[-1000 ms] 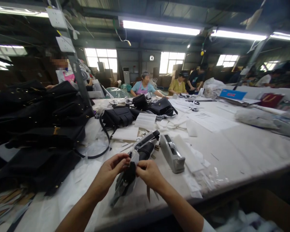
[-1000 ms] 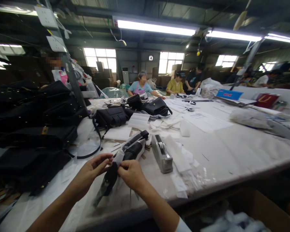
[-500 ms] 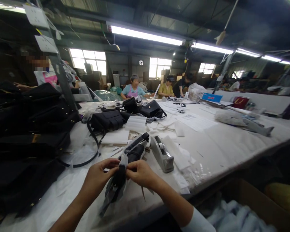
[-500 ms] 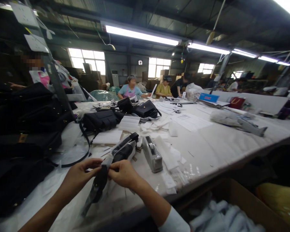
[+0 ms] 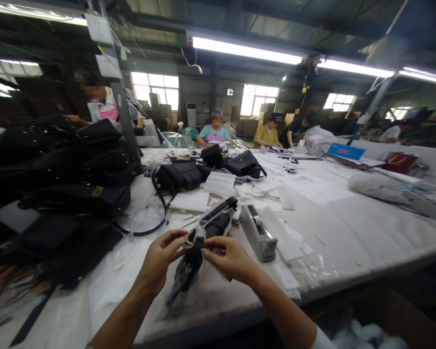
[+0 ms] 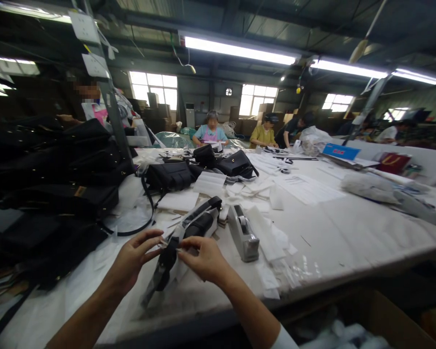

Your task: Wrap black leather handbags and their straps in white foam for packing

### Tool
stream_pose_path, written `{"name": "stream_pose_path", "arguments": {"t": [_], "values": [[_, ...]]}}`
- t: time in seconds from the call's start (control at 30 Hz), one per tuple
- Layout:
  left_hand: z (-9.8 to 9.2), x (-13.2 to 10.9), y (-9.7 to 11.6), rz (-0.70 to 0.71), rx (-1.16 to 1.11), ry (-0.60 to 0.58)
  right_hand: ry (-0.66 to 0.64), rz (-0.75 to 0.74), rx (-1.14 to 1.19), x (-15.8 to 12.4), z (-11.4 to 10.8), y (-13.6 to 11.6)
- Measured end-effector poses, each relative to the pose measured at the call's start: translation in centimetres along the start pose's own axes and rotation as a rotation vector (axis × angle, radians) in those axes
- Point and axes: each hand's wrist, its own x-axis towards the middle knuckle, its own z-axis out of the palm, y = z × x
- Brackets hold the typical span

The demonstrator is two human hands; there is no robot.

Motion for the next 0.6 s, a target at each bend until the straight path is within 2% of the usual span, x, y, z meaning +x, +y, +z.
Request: {"name": "stream_pose_path", "arguments": {"t": [0.07, 0.17, 0.3, 0.43, 0.53, 0.6], "values": [[0.1, 0.0, 0.1, -0.097, -0.109, -0.064, 0.008, 0.028, -0.020, -0.4, -0.5, 0.1], [0.0, -0.1, 0.3, -0.162, -0.141, -0.134, 0.010, 0.063, -0.040, -1.3, -1.5, 0.6], [-0.3, -0.1, 0.7, -0.106, -0.058, -0.130, 0.042, 0.071, -0.070, -2.6, -2.4, 1.0], [-0.6, -0.4, 0.7, -0.129, -0.170, -0.118, 0.165, 0.007, -0.023, -3.5, -2.6, 0.3], [-0.2, -0.8, 0.3, -0.131, -0.190, -0.139, 0.273, -0.050, 0.066, -3.5, -2.4, -0.5], [0.2, -1.1, 0.1, -0.080, -0.151, -0.157, 0.258, -0.087, 0.146, -3.0, -2.1, -1.1]]}}
